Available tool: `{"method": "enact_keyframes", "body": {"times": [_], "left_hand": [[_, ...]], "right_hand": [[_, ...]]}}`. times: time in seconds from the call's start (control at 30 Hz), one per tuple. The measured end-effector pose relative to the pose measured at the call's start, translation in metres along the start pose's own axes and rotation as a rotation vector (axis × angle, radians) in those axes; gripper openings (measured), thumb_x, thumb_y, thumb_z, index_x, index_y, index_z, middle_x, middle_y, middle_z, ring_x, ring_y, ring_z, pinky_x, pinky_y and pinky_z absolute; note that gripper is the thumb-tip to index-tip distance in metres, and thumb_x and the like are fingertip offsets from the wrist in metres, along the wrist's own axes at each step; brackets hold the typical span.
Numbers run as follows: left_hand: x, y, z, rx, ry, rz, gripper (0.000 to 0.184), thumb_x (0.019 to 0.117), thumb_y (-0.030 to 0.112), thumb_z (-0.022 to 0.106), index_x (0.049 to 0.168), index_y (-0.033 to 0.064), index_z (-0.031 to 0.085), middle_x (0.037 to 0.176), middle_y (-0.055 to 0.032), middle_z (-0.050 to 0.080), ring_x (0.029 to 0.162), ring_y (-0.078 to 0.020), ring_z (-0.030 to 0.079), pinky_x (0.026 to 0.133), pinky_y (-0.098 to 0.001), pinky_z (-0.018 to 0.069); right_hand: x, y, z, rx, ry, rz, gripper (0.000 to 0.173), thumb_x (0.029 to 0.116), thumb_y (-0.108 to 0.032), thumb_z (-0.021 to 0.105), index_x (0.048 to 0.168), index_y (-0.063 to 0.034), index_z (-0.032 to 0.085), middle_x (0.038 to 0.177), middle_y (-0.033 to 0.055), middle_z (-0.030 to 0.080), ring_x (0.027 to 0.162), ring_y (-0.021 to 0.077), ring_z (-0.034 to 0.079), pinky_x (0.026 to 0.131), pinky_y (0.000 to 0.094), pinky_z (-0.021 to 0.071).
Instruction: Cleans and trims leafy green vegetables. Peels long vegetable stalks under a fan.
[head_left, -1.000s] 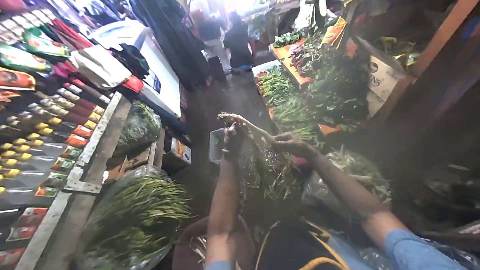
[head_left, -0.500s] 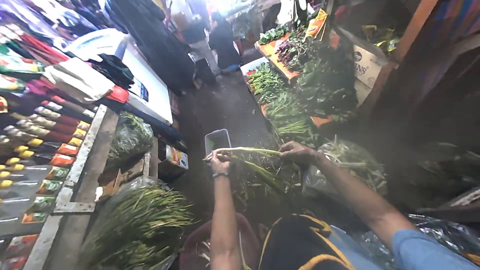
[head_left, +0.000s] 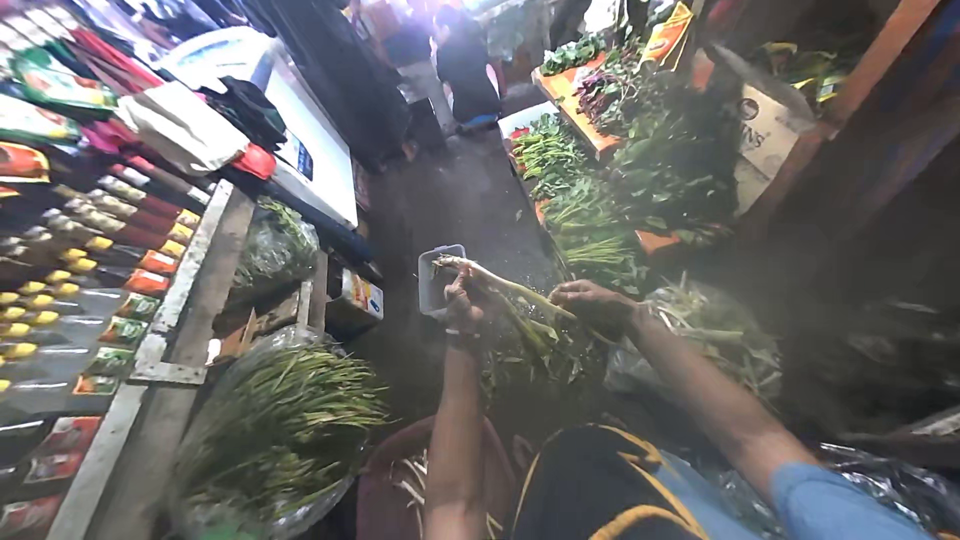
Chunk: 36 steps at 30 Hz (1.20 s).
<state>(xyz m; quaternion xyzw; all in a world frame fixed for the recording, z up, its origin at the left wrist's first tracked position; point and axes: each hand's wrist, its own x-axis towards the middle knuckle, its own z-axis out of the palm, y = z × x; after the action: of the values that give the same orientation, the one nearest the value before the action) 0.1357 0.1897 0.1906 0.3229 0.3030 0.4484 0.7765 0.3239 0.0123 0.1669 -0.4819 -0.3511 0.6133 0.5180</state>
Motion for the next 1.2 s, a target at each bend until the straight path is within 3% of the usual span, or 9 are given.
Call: {"method": "enact_keyframes", "body": {"times": [0.13, 0.23, 0.37, 0.47, 0.53, 0.63, 0.83, 1.03, 1.2], "left_hand": [[-0.009, -0.004, 0.016, 0.162, 0.017, 0.059, 0.015, 0.1057, 0.018, 0.053, 0.118, 0.0094, 0.058, 0.091, -0.0045, 0.067, 0.079, -0.0142, 0.067, 0.071, -0.0343, 0.0586], [-0.017, -0.004, 0.03, 0.199, 0.045, 0.088, 0.017, 0.105, 0.014, 0.054, 0.12, 0.0078, 0.057, 0.089, -0.0043, 0.066, 0.074, -0.0133, 0.066, 0.067, -0.0317, 0.0581], [-0.022, -0.001, 0.037, 0.273, 0.029, 0.061, 0.022, 0.1061, 0.017, 0.053, 0.124, 0.0048, 0.057, 0.09, -0.0061, 0.066, 0.074, -0.0126, 0.065, 0.067, -0.0304, 0.0571], [-0.02, -0.004, 0.039, 0.268, 0.009, 0.045, 0.023, 0.1061, 0.02, 0.054, 0.124, 0.0059, 0.057, 0.087, -0.0052, 0.066, 0.07, -0.0119, 0.065, 0.063, -0.0296, 0.0576], [-0.021, -0.007, 0.041, 0.264, 0.006, 0.035, 0.021, 0.1055, 0.019, 0.055, 0.122, 0.0065, 0.056, 0.085, -0.0045, 0.066, 0.068, -0.0116, 0.065, 0.063, -0.0293, 0.0577], [-0.022, -0.01, 0.042, 0.24, -0.004, 0.016, 0.021, 0.1049, 0.017, 0.056, 0.122, 0.0044, 0.057, 0.085, -0.0058, 0.066, 0.068, -0.0129, 0.064, 0.063, -0.03, 0.0573], [-0.015, -0.008, 0.032, 0.397, -0.104, -0.1, 0.022, 0.1044, 0.021, 0.057, 0.117, 0.0036, 0.059, 0.079, -0.0046, 0.065, 0.063, -0.0116, 0.063, 0.058, -0.0271, 0.0554], [-0.019, -0.018, 0.026, 0.505, -0.313, -0.237, 0.023, 0.1018, 0.008, 0.058, 0.122, -0.0025, 0.056, 0.081, -0.0059, 0.064, 0.064, -0.0102, 0.063, 0.061, -0.0251, 0.0559], [-0.026, -0.021, 0.02, 0.489, -0.565, -0.299, 0.02, 0.0988, 0.001, 0.055, 0.118, -0.0036, 0.054, 0.085, -0.0049, 0.066, 0.067, -0.0101, 0.064, 0.064, -0.0263, 0.0572]], "right_hand": [[0.006, -0.007, 0.009, -0.154, 0.008, -0.081, 0.023, 0.0966, -0.011, 0.059, 0.117, 0.0005, 0.061, 0.094, 0.004, 0.071, 0.081, 0.0102, 0.069, 0.079, 0.0301, 0.0588], [0.015, 0.002, 0.01, -0.536, 0.099, -0.24, 0.031, 0.0953, -0.012, 0.065, 0.121, 0.006, 0.062, 0.096, 0.0099, 0.07, 0.083, 0.0096, 0.065, 0.082, 0.0295, 0.0556], [0.02, 0.011, 0.013, -0.87, 0.221, -0.507, 0.027, 0.0956, -0.016, 0.068, 0.11, 0.0065, 0.072, 0.112, 0.0215, 0.071, 0.095, 0.0239, 0.07, 0.089, 0.0358, 0.0564], [0.016, 0.003, 0.023, -0.915, 0.253, -0.529, 0.039, 0.0979, -0.021, 0.067, 0.13, 0.0021, 0.065, 0.124, 0.0216, 0.068, 0.097, 0.0246, 0.071, 0.086, 0.0362, 0.0583], [0.016, 0.002, 0.031, -0.978, 0.301, -0.59, 0.037, 0.1008, -0.019, 0.062, 0.131, 0.001, 0.065, 0.118, 0.0206, 0.071, 0.097, 0.0259, 0.073, 0.089, 0.037, 0.059], [0.022, 0.011, 0.03, -1.048, 0.411, -0.809, 0.023, 0.1017, -0.011, 0.058, 0.112, 0.0002, 0.075, 0.103, 0.017, 0.075, 0.092, 0.0242, 0.075, 0.087, 0.0346, 0.0605], [0.023, -0.002, 0.029, -1.205, 0.446, -0.873, 0.019, 0.0996, -0.008, 0.059, 0.101, -0.0006, 0.076, 0.097, 0.0173, 0.075, 0.086, 0.0279, 0.075, 0.079, 0.0392, 0.0621], [0.025, -0.065, 0.027, -1.409, 0.421, -1.002, 0.015, 0.095, -0.001, 0.063, 0.105, 0.0035, 0.074, 0.102, 0.0207, 0.072, 0.094, 0.0335, 0.072, 0.081, 0.0429, 0.0614], [0.039, -0.106, 0.021, -1.386, 0.628, -1.114, 0.016, 0.0974, -0.001, 0.061, 0.105, 0.004, 0.074, 0.102, 0.0232, 0.072, 0.094, 0.0358, 0.073, 0.081, 0.0463, 0.0611]]}}
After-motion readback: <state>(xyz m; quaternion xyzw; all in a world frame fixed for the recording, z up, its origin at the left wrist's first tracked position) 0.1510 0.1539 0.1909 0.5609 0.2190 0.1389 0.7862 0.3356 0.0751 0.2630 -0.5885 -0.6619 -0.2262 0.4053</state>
